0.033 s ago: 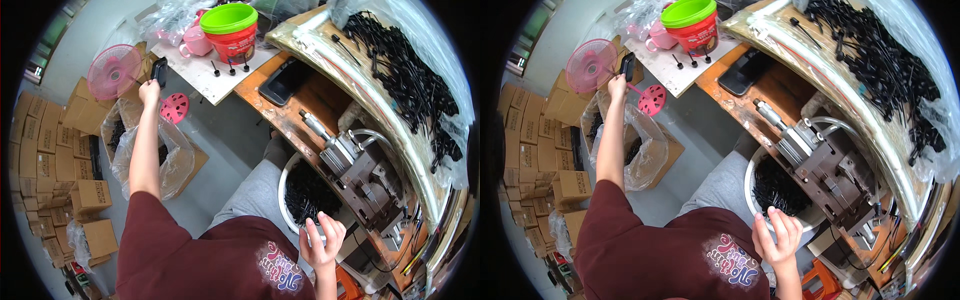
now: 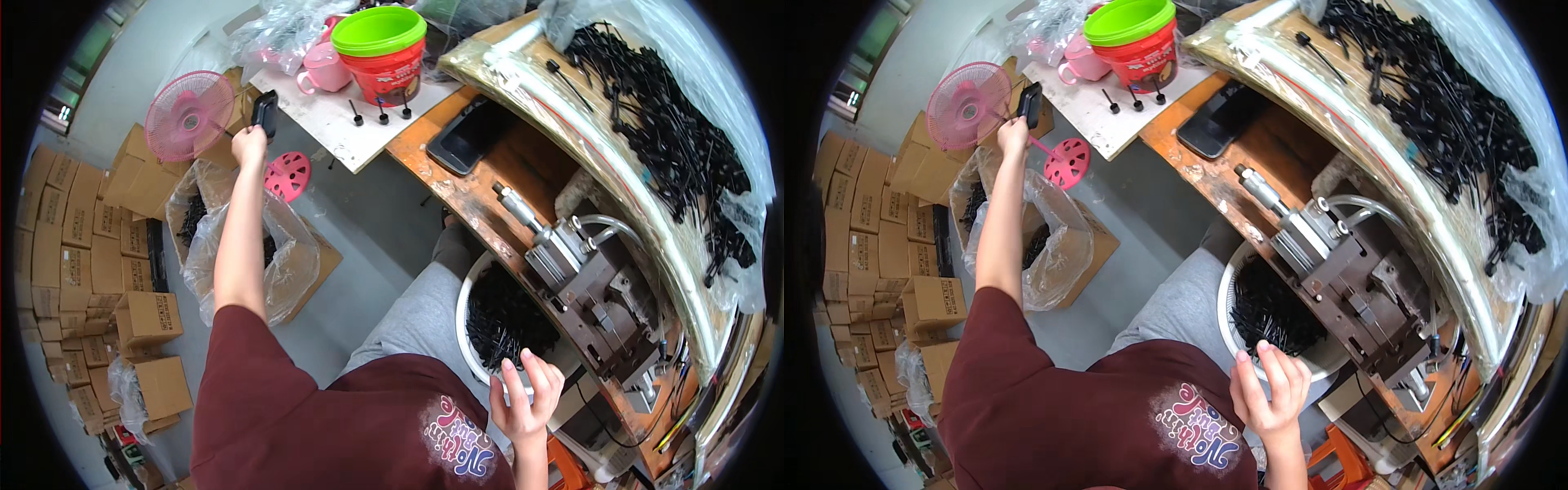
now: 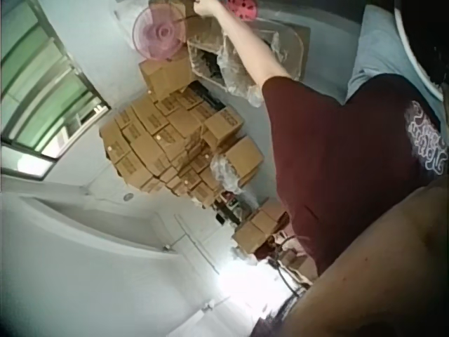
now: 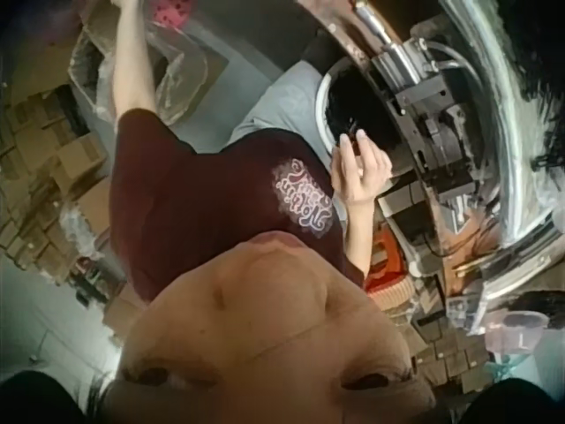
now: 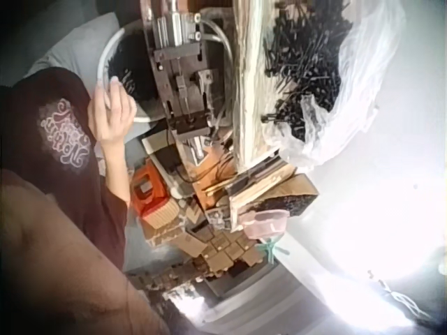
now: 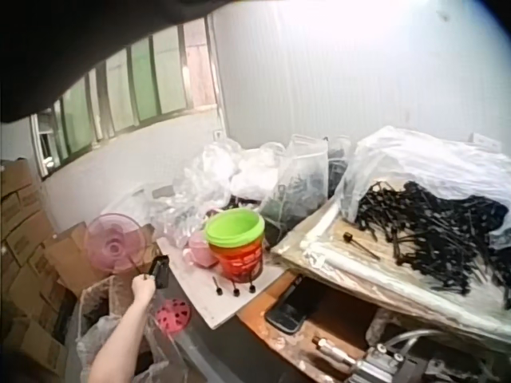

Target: Assembling small black plastic components using a pneumatic press machine at a workshop bench.

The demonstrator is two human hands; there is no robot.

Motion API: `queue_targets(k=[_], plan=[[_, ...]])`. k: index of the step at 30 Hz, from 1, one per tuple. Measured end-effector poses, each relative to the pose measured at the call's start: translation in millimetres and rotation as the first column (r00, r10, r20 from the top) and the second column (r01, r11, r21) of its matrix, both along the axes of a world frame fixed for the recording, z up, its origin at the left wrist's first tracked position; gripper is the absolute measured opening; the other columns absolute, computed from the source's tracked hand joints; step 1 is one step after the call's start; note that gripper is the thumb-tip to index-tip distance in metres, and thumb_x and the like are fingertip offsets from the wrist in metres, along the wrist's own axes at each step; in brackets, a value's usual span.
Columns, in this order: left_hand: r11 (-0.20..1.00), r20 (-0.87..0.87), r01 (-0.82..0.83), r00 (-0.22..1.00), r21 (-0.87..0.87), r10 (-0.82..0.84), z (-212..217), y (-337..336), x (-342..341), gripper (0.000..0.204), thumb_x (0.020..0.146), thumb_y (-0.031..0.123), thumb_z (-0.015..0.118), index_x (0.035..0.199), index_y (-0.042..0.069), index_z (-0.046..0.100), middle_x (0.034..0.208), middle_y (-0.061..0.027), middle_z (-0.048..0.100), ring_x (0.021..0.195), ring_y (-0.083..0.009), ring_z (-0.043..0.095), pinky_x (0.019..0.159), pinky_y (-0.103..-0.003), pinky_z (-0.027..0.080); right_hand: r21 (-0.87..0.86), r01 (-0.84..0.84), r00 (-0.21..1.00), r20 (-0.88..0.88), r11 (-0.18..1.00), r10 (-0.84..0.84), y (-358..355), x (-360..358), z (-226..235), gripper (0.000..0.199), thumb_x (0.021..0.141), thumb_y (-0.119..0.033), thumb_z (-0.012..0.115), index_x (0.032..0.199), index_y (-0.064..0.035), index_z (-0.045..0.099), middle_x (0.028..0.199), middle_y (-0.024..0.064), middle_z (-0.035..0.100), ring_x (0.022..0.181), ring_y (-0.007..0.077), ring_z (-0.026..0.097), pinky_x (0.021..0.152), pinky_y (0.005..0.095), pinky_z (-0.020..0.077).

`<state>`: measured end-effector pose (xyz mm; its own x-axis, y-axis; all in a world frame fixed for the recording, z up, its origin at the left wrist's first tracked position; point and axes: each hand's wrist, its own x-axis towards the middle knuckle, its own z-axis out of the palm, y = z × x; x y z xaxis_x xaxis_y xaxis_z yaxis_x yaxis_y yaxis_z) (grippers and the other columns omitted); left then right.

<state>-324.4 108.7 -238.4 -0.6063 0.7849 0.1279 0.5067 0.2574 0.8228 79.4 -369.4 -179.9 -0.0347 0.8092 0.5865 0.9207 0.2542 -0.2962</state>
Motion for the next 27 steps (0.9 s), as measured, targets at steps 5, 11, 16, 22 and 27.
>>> queue_targets(k=[5,11,16,22,27], plan=[[0.992,-0.266,-0.093,0.962,-0.087,0.066,10.9,40.8,29.9,0.027,0.086,0.026,0.06,0.1,0.007,0.074,0.103,-0.0191,0.072,0.101,-0.0337,0.068,0.089,-0.043,0.052,-0.097,0.053,0.995,-0.083,0.994,-0.061,-9.6,-8.6,-7.7,0.038,0.071,-0.008,0.077,0.109,-0.007,0.071,0.12,0.0164,0.062,0.095,0.0298,0.062,0.079,0.0402,0.0476],[0.981,-0.3,-0.118,0.951,-0.152,0.068,8.6,79.9,45.9,0.028,0.087,0.029,0.064,0.104,0.009,0.074,0.111,-0.0174,0.07,0.107,-0.0336,0.067,0.092,-0.043,0.052,-0.23,0.145,0.975,-0.133,0.962,-0.179,-9.9,-17.1,-13.0,0.042,0.07,-0.003,0.077,0.111,-0.0042,0.07,0.121,0.0186,0.061,0.094,0.0327,0.062,0.08,0.0408,0.0491],[0.996,-0.197,0.048,0.978,-0.075,-0.062,3.8,105.5,49.0,0.033,0.076,0.031,0.079,0.102,0.011,0.075,0.105,-0.0144,0.073,0.102,-0.0311,0.069,0.089,-0.039,0.052,-0.315,0.177,0.954,-0.178,0.932,-0.241,-13.2,-21.9,-14.8,0.044,0.072,-0.002,0.075,0.115,-0.0009,0.067,0.121,0.021,0.06,0.096,0.0346,0.061,0.082,0.0417,0.0497],[0.968,0.477,0.151,0.848,0.2,-0.231,4.8,105.9,17.8,0.039,0.078,0.026,0.081,0.105,0.003,0.066,0.088,-0.0065,0.065,0.054,-0.0099,0.049,0.043,-0.027,0.037,-0.274,0.146,0.961,-0.19,0.951,-0.202,-5.5,-28.7,-11.4,0.045,0.075,-0.004,0.074,0.119,0.0012,0.064,0.121,0.0216,0.06,0.095,0.0339,0.061,0.081,0.0411,0.0497],[0.888,0.74,0.034,0.539,0.459,-0.403,30.0,10.3,15.1,0.028,0.104,0.028,0.047,0.106,0.002,0.056,0.087,-0.0079,0.06,0.057,-0.0113,0.04,0.05,-0.027,0.035,-0.242,0.138,0.953,-0.23,0.96,-0.195,-8.4,-25.6,-18.5,0.043,0.076,-0.005,0.074,0.118,0.0013,0.065,0.12,0.0213,0.06,0.094,0.0339,0.062,0.081,0.0409,0.0497]])
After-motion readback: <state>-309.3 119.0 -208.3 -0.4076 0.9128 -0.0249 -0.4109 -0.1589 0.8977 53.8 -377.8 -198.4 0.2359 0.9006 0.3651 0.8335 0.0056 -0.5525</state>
